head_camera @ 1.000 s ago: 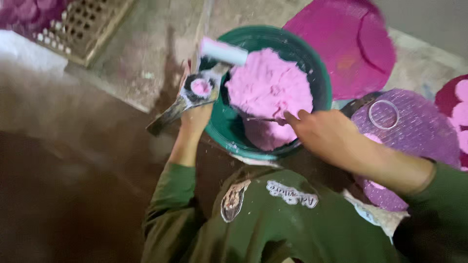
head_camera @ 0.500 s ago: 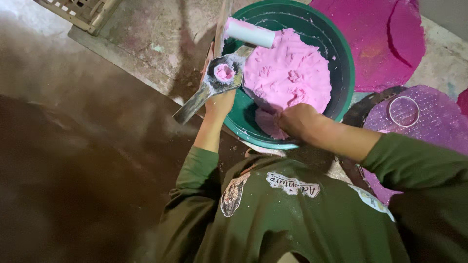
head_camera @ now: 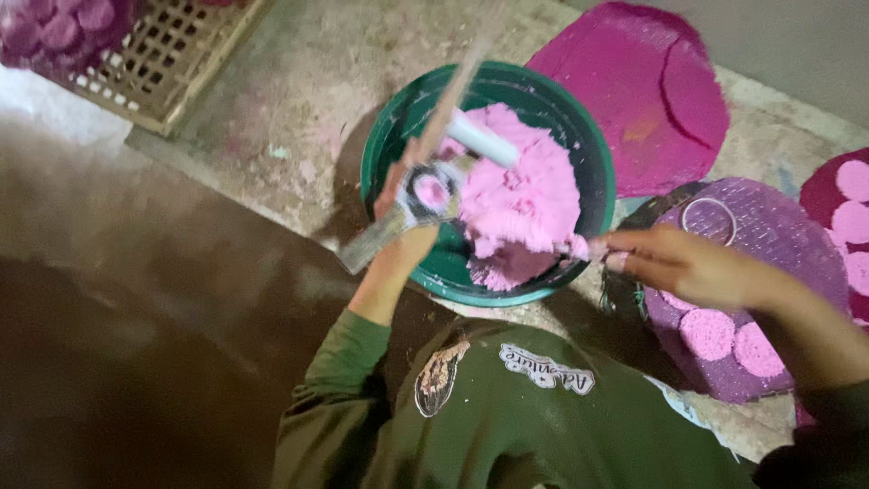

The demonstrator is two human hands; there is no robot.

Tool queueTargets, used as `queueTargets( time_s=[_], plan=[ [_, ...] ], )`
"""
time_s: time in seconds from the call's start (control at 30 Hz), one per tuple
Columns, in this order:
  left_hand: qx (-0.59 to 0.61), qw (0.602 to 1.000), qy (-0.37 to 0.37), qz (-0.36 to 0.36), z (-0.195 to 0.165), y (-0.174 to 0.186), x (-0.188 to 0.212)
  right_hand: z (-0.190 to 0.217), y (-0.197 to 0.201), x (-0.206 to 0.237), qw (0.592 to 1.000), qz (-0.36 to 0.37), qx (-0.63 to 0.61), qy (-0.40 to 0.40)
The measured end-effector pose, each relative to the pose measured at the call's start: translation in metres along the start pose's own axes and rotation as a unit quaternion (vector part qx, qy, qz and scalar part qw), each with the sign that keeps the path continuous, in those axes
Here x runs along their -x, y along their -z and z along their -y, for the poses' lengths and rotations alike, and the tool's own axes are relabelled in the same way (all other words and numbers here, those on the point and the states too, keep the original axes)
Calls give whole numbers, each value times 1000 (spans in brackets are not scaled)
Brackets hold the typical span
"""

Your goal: The person presses pink batter from a green basin into a handheld wooden mold and releases molded cake rounds onto round trays, repeating for many pieces. They then stack the trays into a steamer pot on a stove, cover it, and later arrange finished trays and place woven bamboo lids over them.

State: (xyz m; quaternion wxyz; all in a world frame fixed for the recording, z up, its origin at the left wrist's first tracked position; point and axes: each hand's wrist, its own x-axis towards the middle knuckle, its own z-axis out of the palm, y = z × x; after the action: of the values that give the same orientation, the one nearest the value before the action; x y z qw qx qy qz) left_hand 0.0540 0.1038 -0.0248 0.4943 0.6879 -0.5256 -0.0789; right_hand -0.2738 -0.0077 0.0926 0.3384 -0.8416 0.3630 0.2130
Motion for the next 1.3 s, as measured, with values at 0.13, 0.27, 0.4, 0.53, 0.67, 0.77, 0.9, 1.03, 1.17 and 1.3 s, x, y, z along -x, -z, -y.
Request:
queueTargets(
  time_s=[0.13, 0.27, 0.4, 0.53, 0.67, 0.77, 0.9, 1.03, 1.17, 1.3],
  plan=[
    [-76, 976, -198, 50, -34, -4, 5, 7, 37, 5, 999, -8, -23, 24],
    [-78, 976, -166, 114, -44, -15, -3, 38, 77, 14, 962, -155, 202, 98],
    [-30, 977, -111, 177, -36, -38, 1, 99, 33, -23, 895, -136, 425, -13],
    [78, 971, -39, 221, -20, -44, 21, 111, -7, -23, 803, -311, 448, 241],
    [-60, 975, -33, 213, -7, -20, 12, 98, 24, 23, 893, -206, 395, 69],
    [-91, 976, -150, 131, -9, -2, -2, 105, 45, 38, 903, -168, 396, -3],
    [-20, 970, -200, 134, -31, -15, -2, 136, 20, -3, 843, -281, 428, 166],
    [61, 984, -93, 140, -35, -24, 5, 135, 10, -8, 851, -271, 396, 213],
    [-30, 987, -91, 130, -15, 0, -2, 112, 40, 44, 875, -266, 392, 96],
    [-33, 975, -198, 98, -9, 0, -4, 128, 26, 23, 839, -283, 443, 137]
  ],
)
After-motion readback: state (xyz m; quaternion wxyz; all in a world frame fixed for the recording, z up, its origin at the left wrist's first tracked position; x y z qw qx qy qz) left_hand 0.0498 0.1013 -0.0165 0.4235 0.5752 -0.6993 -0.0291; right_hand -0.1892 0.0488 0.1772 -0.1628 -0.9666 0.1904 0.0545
